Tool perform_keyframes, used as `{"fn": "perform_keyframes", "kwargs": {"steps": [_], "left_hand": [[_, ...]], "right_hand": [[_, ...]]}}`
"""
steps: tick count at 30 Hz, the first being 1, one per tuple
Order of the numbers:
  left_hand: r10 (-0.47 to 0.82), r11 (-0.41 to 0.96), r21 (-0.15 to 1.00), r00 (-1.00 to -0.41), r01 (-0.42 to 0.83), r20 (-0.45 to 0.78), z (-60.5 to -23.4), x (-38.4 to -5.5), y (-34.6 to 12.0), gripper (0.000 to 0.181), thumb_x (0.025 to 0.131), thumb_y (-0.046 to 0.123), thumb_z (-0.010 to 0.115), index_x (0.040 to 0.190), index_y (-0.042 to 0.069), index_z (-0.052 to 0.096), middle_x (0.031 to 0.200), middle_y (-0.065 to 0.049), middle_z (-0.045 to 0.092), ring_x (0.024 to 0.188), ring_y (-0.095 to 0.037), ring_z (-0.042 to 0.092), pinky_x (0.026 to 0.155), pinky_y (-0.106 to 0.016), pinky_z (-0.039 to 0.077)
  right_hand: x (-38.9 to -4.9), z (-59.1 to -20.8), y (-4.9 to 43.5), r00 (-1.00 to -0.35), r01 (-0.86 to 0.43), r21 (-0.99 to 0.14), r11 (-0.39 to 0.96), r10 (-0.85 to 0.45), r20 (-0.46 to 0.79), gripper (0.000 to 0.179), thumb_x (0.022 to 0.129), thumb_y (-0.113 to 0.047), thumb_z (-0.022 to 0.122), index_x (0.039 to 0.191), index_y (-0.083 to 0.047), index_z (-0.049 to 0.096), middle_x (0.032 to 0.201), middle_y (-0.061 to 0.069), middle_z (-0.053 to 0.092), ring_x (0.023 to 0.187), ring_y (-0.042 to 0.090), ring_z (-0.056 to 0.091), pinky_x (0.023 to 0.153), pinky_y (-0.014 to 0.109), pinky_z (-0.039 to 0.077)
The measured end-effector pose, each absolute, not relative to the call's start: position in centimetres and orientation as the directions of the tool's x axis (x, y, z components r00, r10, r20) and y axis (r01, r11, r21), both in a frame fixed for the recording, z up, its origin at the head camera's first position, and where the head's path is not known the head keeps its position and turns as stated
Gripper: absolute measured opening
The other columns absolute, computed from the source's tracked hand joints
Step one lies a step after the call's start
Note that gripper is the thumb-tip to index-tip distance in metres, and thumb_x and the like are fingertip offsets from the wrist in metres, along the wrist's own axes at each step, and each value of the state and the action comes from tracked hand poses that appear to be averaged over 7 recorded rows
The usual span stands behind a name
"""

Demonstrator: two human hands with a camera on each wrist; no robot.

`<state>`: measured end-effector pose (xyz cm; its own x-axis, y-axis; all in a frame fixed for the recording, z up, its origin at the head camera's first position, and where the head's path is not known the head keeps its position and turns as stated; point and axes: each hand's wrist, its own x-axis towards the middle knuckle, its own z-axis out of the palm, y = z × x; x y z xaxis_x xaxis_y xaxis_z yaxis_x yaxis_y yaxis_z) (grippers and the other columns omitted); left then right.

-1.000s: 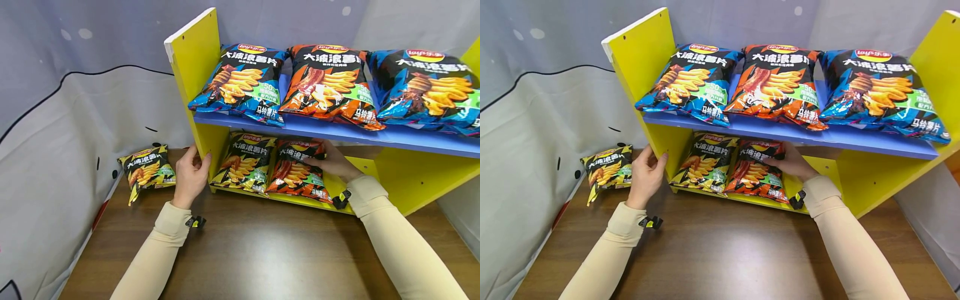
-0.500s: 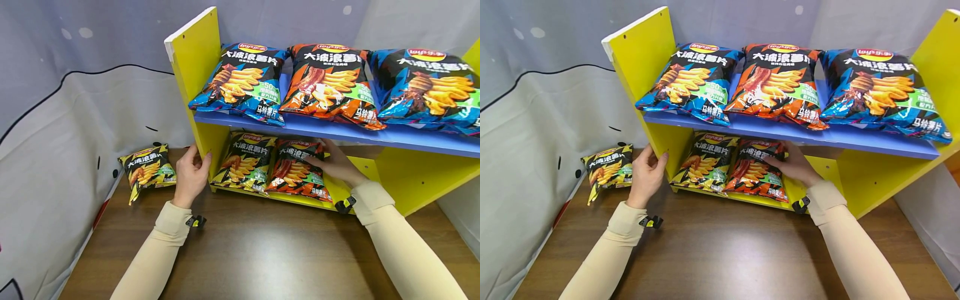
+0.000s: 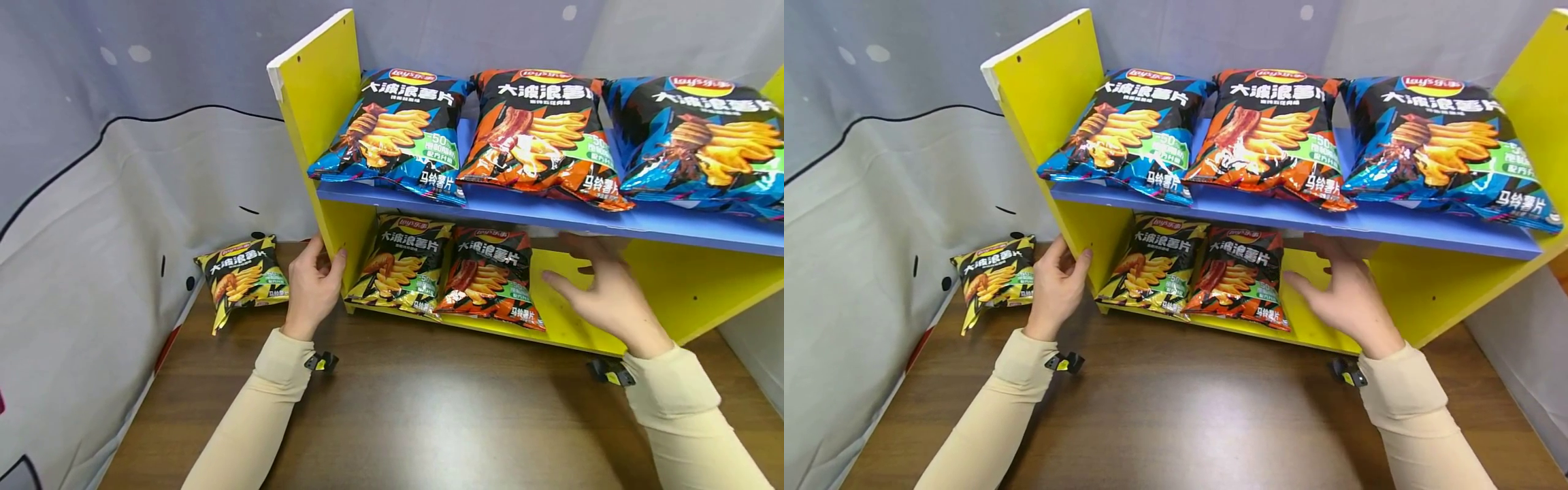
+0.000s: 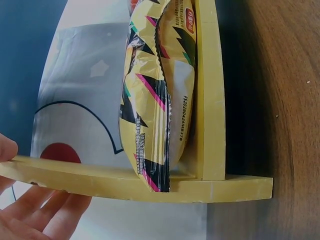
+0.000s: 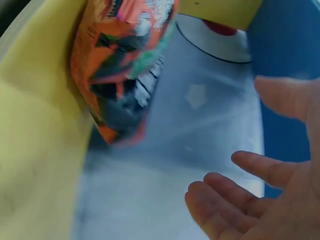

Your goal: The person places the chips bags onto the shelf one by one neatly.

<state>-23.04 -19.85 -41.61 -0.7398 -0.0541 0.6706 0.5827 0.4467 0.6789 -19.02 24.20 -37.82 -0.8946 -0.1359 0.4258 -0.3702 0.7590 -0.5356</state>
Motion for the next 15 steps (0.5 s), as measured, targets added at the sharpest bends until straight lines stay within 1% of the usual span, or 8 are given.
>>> {"fn": "perform_keyframes", "kwargs": {"steps": [2, 4, 6, 7, 9, 11, 13, 15], "left_hand": [[-0.053, 0.448, 0.678, -0.74, 0.583, 0.671, -41.6, -23.0, -19.8, 0.033, 0.101, 0.015, 0.066, 0.133, 0.008, 0.066, 0.124, -0.016, 0.073, 0.1, -0.032, 0.077, 0.078, -0.051, 0.064], [-0.052, 0.45, 0.677, -0.74, 0.581, 0.67, -41.6, -23.0, -19.8, 0.033, 0.101, 0.016, 0.066, 0.133, 0.007, 0.066, 0.125, -0.016, 0.073, 0.1, -0.032, 0.077, 0.078, -0.05, 0.064], [-0.054, 0.451, 0.678, -0.741, 0.58, 0.67, -41.6, -23.0, -19.8, 0.033, 0.101, 0.015, 0.066, 0.133, 0.007, 0.066, 0.125, -0.016, 0.073, 0.1, -0.032, 0.077, 0.078, -0.051, 0.064], [-0.055, 0.452, 0.678, -0.74, 0.58, 0.67, -41.6, -23.0, -19.8, 0.033, 0.101, 0.016, 0.066, 0.133, 0.007, 0.066, 0.124, -0.016, 0.073, 0.1, -0.032, 0.077, 0.078, -0.05, 0.064], [-0.057, 0.449, 0.68, -0.741, 0.58, 0.669, -41.6, -23.1, -19.8, 0.033, 0.101, 0.016, 0.066, 0.133, 0.008, 0.066, 0.124, -0.015, 0.073, 0.1, -0.031, 0.077, 0.078, -0.05, 0.064], [-0.058, 0.445, 0.683, -0.743, 0.579, 0.667, -41.6, -23.1, -19.7, 0.033, 0.1, 0.016, 0.067, 0.133, 0.009, 0.066, 0.124, -0.015, 0.073, 0.1, -0.031, 0.077, 0.078, -0.05, 0.064], [-0.058, 0.439, 0.69, -0.748, 0.576, 0.661, -41.6, -23.1, -19.5, 0.034, 0.1, 0.015, 0.067, 0.134, 0.008, 0.066, 0.124, -0.016, 0.073, 0.101, -0.032, 0.077, 0.079, -0.051, 0.064], [-0.056, 0.432, 0.696, -0.753, 0.573, 0.655, -41.7, -23.2, -19.4, 0.035, 0.1, 0.014, 0.067, 0.134, 0.007, 0.065, 0.125, -0.017, 0.072, 0.102, -0.033, 0.076, 0.079, -0.052, 0.063]], "right_hand": [[-17.6, -37.5, 24.7, -0.847, -0.381, -0.474, 0.794, -0.093, 0.524, 0.062, 0.09, -0.024, 0.079, 0.144, -0.003, 0.056, 0.14, 0.028, 0.056, 0.115, 0.05, 0.058, 0.089, 0.068, 0.047], [-16.4, -37.1, 25.3, -0.77, -0.387, -0.399, 0.832, -0.054, 0.636, 0.055, 0.085, -0.022, 0.082, 0.133, 0.0, 0.063, 0.129, 0.028, 0.063, 0.103, 0.048, 0.063, 0.083, 0.06, 0.048], [-15.4, -36.5, 26.1, -0.661, -0.391, -0.322, 0.862, -0.019, 0.75, 0.049, 0.083, -0.024, 0.08, 0.121, 0.004, 0.068, 0.114, 0.029, 0.068, 0.092, 0.047, 0.062, 0.076, 0.053, 0.043], [-15.0, -36.2, 26.4, -0.606, -0.389, -0.297, 0.872, 0.0, 0.795, 0.046, 0.083, -0.027, 0.078, 0.115, 0.005, 0.07, 0.107, 0.03, 0.069, 0.087, 0.045, 0.061, 0.075, 0.045, 0.042], [-14.1, -35.6, 27.2, -0.523, -0.397, -0.28, 0.874, 0.036, 0.852, 0.046, 0.085, -0.032, 0.075, 0.106, 0.008, 0.072, 0.096, 0.03, 0.07, 0.084, 0.021, 0.065, 0.076, 0.027, 0.04], [-13.3, -35.1, 27.9, -0.48, -0.426, -0.3, 0.854, 0.067, 0.874, 0.046, 0.088, -0.033, 0.072, 0.101, 0.011, 0.072, 0.086, 0.014, 0.072, 0.084, -0.002, 0.06, 0.079, 0.013, 0.037], [-12.6, -34.8, 28.5, -0.47, -0.456, -0.331, 0.826, 0.092, 0.878, 0.044, 0.091, -0.03, 0.071, 0.099, 0.013, 0.072, 0.085, -0.012, 0.07, 0.084, -0.021, 0.048, 0.082, 0.002, 0.031], [-12.0, -34.8, 29.3, -0.465, -0.472, -0.356, 0.807, 0.115, 0.878, 0.044, 0.092, -0.028, 0.071, 0.1, 0.016, 0.071, 0.091, -0.033, 0.059, 0.085, -0.026, 0.043, 0.081, 0.001, 0.034]]}}
